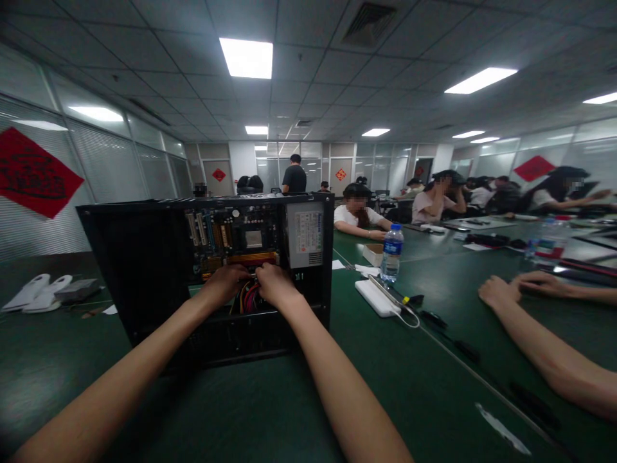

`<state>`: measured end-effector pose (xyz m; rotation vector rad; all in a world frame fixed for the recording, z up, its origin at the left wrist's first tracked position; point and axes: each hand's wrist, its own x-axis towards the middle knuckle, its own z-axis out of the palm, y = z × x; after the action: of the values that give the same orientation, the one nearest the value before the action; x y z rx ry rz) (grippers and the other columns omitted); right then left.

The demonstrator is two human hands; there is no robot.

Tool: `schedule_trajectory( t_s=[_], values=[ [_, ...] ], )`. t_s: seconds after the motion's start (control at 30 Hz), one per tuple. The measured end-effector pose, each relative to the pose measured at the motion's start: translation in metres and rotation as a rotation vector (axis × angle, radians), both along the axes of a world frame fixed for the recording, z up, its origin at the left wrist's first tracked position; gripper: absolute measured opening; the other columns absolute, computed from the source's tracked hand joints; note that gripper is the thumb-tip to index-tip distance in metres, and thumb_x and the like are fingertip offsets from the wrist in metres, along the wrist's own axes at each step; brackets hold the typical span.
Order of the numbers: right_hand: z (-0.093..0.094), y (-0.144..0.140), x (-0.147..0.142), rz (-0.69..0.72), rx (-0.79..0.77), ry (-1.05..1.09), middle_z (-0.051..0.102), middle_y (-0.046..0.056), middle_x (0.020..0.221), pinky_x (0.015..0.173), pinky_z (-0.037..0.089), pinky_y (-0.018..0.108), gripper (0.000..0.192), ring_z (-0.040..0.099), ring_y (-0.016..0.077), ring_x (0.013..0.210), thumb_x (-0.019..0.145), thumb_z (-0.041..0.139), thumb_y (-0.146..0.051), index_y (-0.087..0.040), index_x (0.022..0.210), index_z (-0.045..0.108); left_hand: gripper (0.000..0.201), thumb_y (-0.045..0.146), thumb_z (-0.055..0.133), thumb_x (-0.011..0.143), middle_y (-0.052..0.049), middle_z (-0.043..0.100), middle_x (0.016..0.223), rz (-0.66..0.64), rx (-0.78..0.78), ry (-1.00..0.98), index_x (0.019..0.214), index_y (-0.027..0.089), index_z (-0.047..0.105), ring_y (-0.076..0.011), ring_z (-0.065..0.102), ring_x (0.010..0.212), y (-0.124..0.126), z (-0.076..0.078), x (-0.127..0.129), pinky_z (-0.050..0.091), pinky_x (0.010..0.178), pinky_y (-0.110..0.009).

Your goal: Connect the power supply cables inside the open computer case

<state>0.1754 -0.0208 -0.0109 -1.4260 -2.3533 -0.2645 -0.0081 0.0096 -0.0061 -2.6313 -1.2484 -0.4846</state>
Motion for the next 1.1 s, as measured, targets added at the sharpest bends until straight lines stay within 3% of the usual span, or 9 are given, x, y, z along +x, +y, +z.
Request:
schedule_trajectory(
  t_s=[0.23, 0.43, 0.67, 1.1],
  values=[
    [0.0001, 0.0001, 0.0001, 0.006, 0.008, 0.009, 0.066, 0.012, 0.111, 0.079, 0.049, 0.029, 0.026, 0.066, 0.0245, 0.102, 0.085, 0.054, -0.008, -0.013, 0.107, 0.068, 0.025, 0.013, 0.058, 0.091, -0.009, 0.073, 0.110, 0.027, 0.018, 0.036, 0.103, 0.022, 0.079, -0.0236, 0.070, 0.101, -0.0018, 0.0014, 0.0013, 0.051, 0.086, -0.030],
    [0.0021, -0.0027, 0.0006, 0.005, -0.010, 0.014, 0.066, 0.012, 0.112, 0.081, 0.049, 0.028, 0.026, 0.066, 0.0239, 0.103, 0.086, 0.054, -0.010, -0.013, 0.108, 0.068, 0.033, 0.012, 0.058, 0.091, -0.006, 0.073, 0.112, 0.094, 0.021, 0.045, 0.115, 0.026, 0.076, -0.0236, 0.069, 0.105, -0.0062, 0.0025, 0.0010, 0.051, 0.088, -0.031],
    [0.0026, -0.0039, 0.0006, 0.013, -0.014, 0.014, 0.066, 0.013, 0.113, 0.083, 0.049, 0.029, 0.024, 0.066, 0.0244, 0.103, 0.087, 0.054, -0.011, -0.013, 0.107, 0.068, 0.028, 0.016, 0.059, 0.091, -0.008, 0.074, 0.110, 0.138, 0.026, 0.055, 0.112, 0.025, 0.076, -0.0220, 0.069, 0.103, -0.0055, 0.0042, 0.0034, 0.051, 0.090, -0.030],
    [-0.0007, -0.0005, -0.0017, 0.009, -0.021, -0.011, 0.066, 0.014, 0.113, 0.083, 0.051, 0.031, 0.026, 0.067, 0.0252, 0.102, 0.087, 0.054, -0.010, -0.012, 0.108, 0.067, 0.028, 0.022, 0.054, 0.094, -0.013, 0.074, 0.110, 0.248, 0.004, 0.101, 0.111, 0.021, 0.076, -0.0277, 0.070, 0.101, -0.0093, 0.0079, 0.0098, 0.052, 0.087, -0.035]
  ],
)
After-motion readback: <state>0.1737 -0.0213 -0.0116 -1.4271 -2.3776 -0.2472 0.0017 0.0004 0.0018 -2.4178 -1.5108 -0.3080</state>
